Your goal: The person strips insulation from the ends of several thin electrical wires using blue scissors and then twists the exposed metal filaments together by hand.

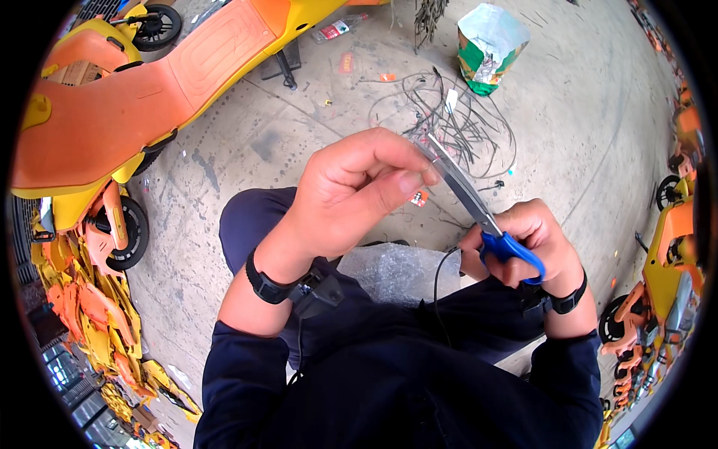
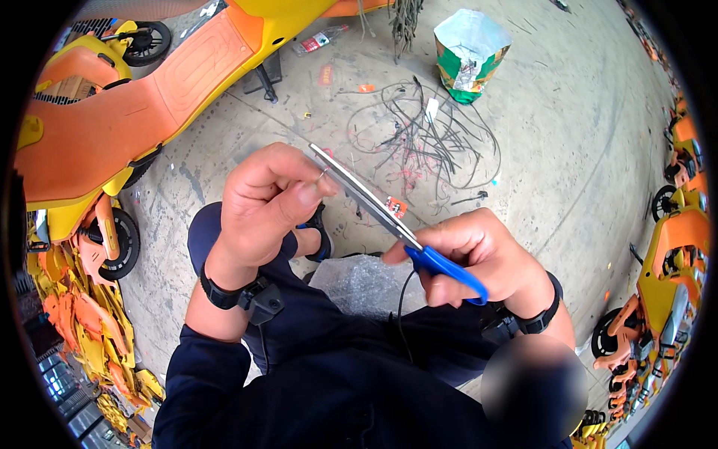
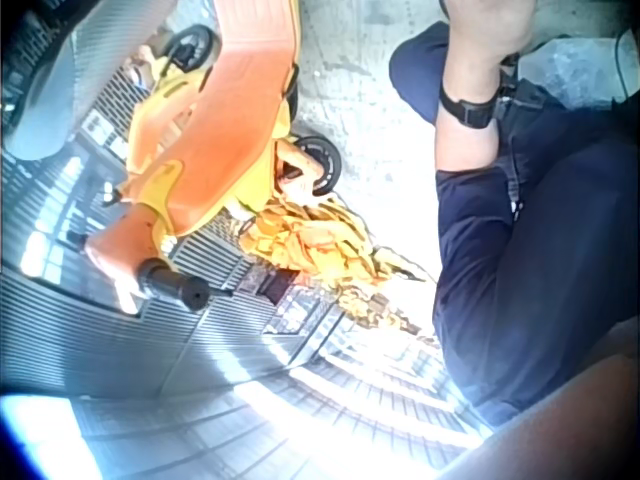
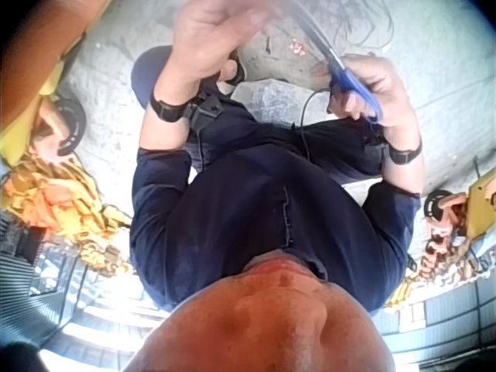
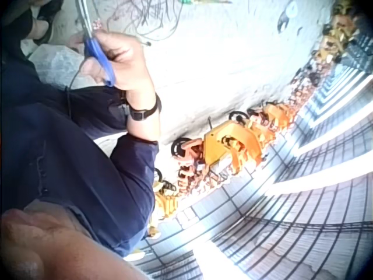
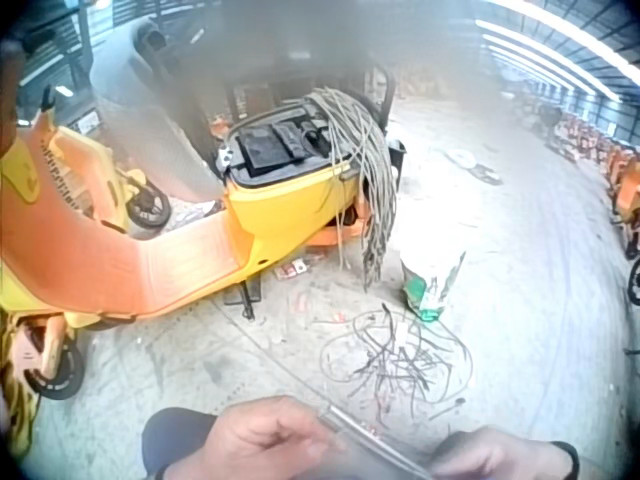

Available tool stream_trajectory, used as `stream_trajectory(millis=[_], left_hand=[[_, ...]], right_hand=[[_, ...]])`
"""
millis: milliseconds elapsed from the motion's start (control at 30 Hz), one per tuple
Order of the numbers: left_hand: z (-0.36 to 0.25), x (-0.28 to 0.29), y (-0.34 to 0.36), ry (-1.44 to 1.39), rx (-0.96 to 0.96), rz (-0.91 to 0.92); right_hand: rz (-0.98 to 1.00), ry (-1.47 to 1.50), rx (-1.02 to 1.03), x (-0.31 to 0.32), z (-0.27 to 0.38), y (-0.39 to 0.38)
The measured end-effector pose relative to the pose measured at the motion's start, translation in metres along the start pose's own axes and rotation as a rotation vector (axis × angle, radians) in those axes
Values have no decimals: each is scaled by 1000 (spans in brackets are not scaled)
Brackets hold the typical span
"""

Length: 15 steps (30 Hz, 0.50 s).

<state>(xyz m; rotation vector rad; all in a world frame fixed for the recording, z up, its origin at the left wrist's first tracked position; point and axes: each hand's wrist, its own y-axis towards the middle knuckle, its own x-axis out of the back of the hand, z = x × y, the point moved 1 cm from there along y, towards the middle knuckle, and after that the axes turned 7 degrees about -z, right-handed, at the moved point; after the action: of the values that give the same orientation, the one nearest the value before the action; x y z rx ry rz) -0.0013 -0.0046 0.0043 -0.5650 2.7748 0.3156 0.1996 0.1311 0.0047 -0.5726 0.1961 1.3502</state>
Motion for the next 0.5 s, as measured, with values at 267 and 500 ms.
stream_trajectory(millis=[267, 500], left_hand=[[11, 5, 1, 409, -70, -7], [6, -1, 4, 531, -157, 63]], right_hand=[[-374, -1125, 630, -5, 7, 14], [-412, -1261, 582, -6, 12, 12]])
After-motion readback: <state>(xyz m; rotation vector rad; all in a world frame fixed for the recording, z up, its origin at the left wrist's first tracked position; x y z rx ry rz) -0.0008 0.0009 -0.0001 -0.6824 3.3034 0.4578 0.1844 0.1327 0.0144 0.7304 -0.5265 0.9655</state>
